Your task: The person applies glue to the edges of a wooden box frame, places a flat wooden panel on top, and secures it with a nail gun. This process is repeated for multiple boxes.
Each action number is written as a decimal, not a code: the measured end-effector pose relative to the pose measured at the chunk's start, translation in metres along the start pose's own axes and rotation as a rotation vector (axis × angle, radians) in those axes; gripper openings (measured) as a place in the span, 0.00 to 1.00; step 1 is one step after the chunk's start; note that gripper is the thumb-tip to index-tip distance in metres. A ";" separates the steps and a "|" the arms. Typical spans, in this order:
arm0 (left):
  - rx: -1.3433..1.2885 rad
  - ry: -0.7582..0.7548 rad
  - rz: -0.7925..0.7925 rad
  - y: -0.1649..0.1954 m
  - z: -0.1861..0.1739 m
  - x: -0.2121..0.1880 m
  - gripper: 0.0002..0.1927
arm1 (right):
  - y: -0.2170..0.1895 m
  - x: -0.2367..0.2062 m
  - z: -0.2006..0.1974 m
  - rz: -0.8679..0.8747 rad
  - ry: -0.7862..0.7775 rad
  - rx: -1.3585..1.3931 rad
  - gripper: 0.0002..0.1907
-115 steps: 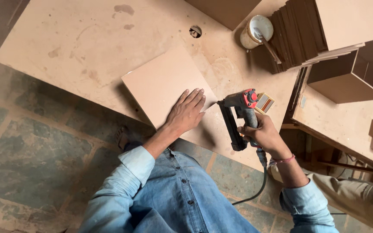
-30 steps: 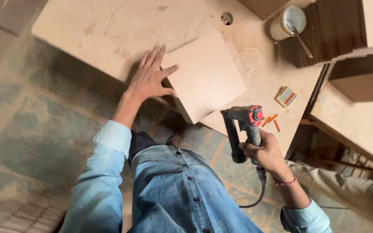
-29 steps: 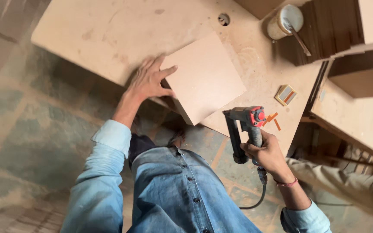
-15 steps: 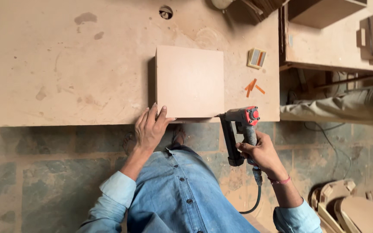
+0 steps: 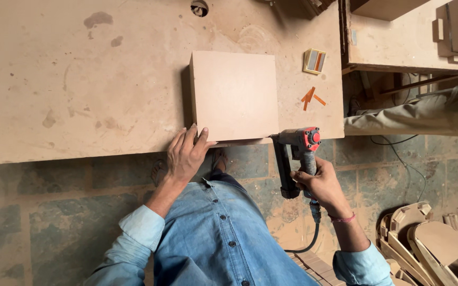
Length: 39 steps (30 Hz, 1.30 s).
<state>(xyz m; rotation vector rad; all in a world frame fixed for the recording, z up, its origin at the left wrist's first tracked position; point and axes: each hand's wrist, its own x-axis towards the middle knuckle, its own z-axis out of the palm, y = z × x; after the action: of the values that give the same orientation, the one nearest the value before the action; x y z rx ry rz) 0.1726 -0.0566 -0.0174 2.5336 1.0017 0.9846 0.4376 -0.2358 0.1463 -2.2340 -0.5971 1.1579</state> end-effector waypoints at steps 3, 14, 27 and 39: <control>-0.013 -0.010 0.007 -0.002 -0.001 0.000 0.22 | -0.004 -0.001 0.001 0.053 0.005 -0.027 0.13; -0.277 -0.020 -0.060 -0.029 -0.003 -0.006 0.18 | -0.041 -0.017 0.049 -0.017 -0.129 -0.013 0.19; -0.402 -0.149 -0.018 -0.051 -0.017 -0.006 0.17 | -0.057 -0.027 0.076 0.062 -0.039 -0.064 0.13; -0.433 -0.329 -0.005 -0.069 -0.030 -0.008 0.34 | -0.082 -0.037 0.133 -0.038 -0.133 -0.083 0.20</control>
<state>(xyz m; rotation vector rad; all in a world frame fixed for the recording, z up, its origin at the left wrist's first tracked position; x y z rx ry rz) 0.1132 -0.0121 -0.0296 2.2278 0.6207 0.6620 0.2958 -0.1613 0.1579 -2.2166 -0.7507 1.2917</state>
